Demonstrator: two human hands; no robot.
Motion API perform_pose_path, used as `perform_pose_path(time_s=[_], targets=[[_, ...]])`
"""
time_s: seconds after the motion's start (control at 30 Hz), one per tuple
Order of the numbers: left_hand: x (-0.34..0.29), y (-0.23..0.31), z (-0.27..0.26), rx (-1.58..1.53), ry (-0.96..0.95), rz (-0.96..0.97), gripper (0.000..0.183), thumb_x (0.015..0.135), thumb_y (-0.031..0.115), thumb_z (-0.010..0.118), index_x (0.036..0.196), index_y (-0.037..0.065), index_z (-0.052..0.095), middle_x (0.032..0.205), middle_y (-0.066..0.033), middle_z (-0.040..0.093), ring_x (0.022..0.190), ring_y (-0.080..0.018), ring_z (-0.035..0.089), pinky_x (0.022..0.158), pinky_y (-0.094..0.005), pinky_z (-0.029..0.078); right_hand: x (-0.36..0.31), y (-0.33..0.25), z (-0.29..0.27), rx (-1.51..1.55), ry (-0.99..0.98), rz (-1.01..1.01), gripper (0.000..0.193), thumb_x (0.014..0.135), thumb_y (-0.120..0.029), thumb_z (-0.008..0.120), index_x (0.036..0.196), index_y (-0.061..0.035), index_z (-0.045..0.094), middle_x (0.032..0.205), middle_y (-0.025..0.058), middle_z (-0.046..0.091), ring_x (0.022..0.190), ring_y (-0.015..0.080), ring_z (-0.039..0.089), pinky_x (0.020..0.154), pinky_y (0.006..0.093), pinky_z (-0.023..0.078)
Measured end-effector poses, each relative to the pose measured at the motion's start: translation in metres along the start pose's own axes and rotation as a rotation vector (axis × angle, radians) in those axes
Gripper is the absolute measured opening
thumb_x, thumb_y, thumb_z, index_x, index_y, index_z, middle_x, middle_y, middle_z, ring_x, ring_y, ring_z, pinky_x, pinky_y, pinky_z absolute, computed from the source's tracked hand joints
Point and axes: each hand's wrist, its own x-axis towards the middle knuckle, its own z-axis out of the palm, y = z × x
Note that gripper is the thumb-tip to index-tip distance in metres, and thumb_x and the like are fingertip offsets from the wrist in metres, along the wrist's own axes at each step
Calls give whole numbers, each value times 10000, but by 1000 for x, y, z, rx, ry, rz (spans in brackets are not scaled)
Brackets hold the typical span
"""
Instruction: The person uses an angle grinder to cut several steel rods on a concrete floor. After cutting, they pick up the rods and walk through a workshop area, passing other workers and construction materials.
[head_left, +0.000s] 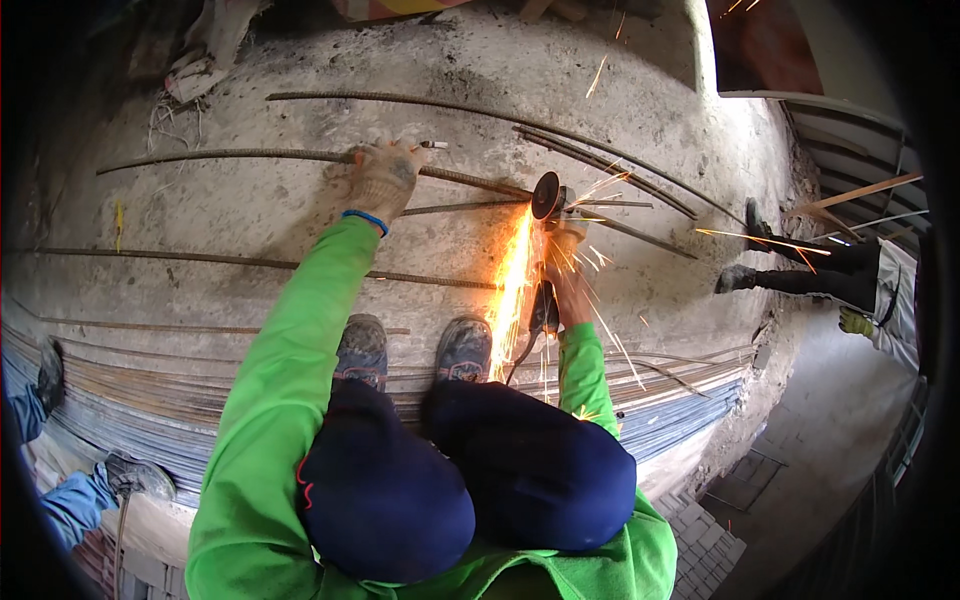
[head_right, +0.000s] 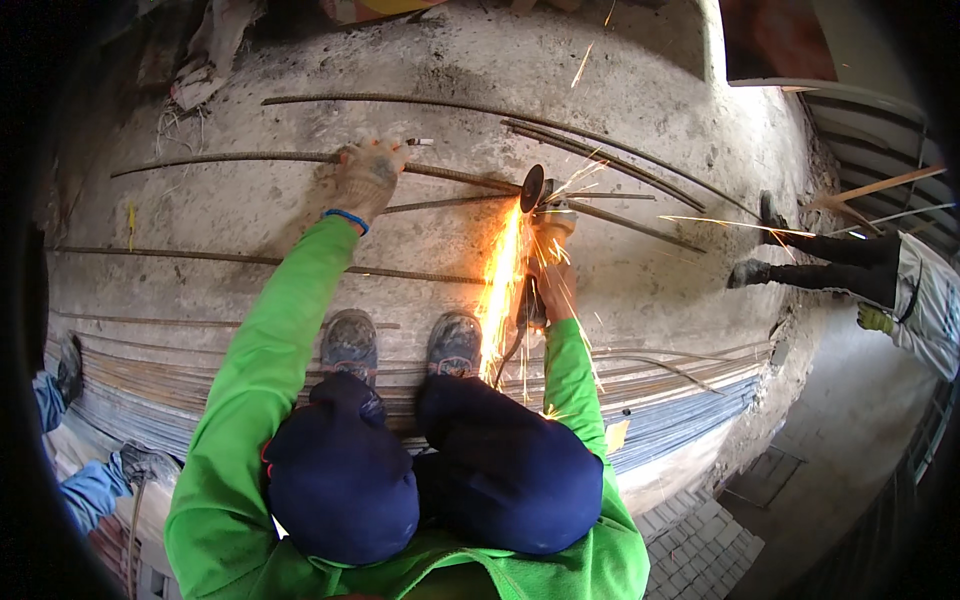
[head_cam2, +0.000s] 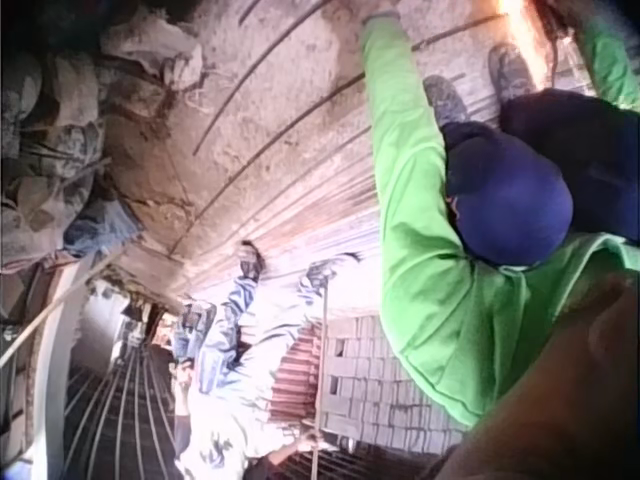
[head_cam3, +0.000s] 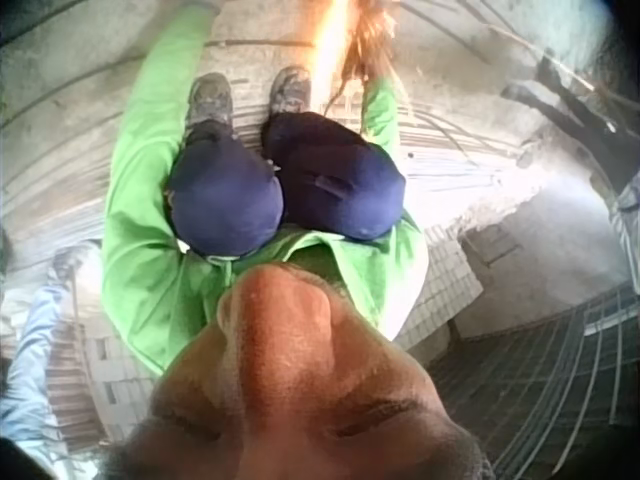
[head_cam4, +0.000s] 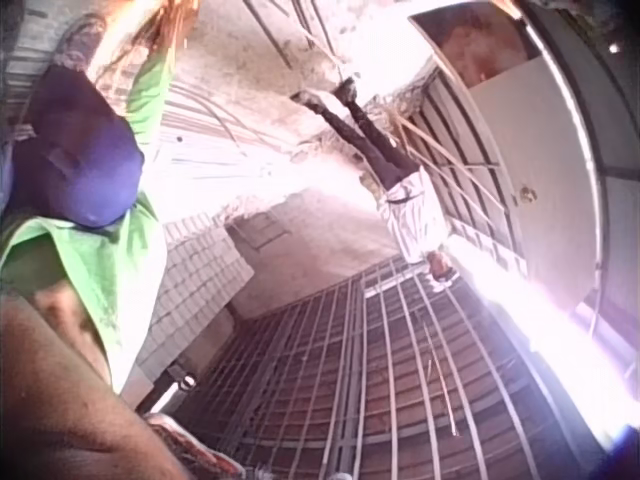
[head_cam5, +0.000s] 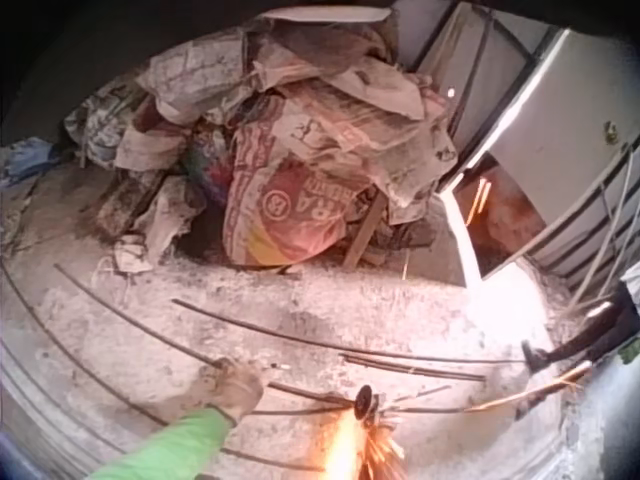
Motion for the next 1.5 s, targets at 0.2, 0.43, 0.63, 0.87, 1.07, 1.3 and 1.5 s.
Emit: perform_pose_path(time_s=[0.2, 0.43, 0.63, 0.87, 1.07, 1.3, 1.5], targets=[[-4, 7, -1, 33, 85, 26, 535, 852, 16, 703, 1344, 110, 513, 1357, -92, 551, 1183, -276, 583, 871, -488, 518, 5, -11, -1, 82, 0, -21, 360, 808, -205, 729, 1087, 6, 645, 915, 54, 677, 784, 171, 608, 717, 330, 486], [-5, 10, -11, -43, 18, 26, 440, 925, -1, 603, 1349, 105, 547, 1379, -152, 554, 1275, -349, 543, 984, -570, 493, 14, 10, -7, -57, 46, -3, 381, 780, -218, 745, 1067, 8, 639, 905, 69, 679, 775, 189, 613, 707, 322, 486], [-6, 3, 2, -8, 102, 21, 444, 918, 8, 618, 1346, 101, 544, 1286, -148, 592, 1139, -345, 623, 883, -536, 514, -1, -9, 1, -44, -1, 75, 371, 776, -210, 739, 1052, 17, 638, 865, 67, 662, 743, 174, 603, 674, 322, 484], [9, 3, 21, -22, 145, 26, 458, 913, 41, 633, 1354, 116, 530, 1284, -145, 577, 1104, -328, 630, 844, -521, 511, 16, 22, -8, -85, 34, -137, 413, 805, -306, 755, 1043, 14, 646, 832, 62, 656, 700, 164, 603, 641, 327, 480], [-4, 2, -2, 47, 31, 24, 520, 858, 80, 711, 1341, 99, 523, 1328, -97, 559, 1166, -333, 595, 854, -558, 507, 14, 6, -6, -163, -14, -3, 404, 809, -298, 762, 1040, 15, 653, 849, 67, 668, 720, 153, 597, 661, 341, 478], [-3, -2, 17, 87, 188, 73, 500, 837, 78, 737, 1303, 98, 556, 1360, -100, 540, 1224, -333, 561, 939, -566, 500, 14, 8, -5, -126, -20, -32, 395, 814, -338, 739, 1009, -5, 654, 798, 36, 640, 637, 143, 569, 583, 326, 454], [-7, -3, 10, -78, 168, 143, 472, 847, 34, 710, 1291, 98, 562, 1347, -98, 545, 1202, -319, 587, 916, -542, 526, 16, 21, -5, -45, 59, -137, 316, 797, -256, 739, 974, -9, 649, 802, 27, 633, 647, 134, 565, 592, 311, 453]])
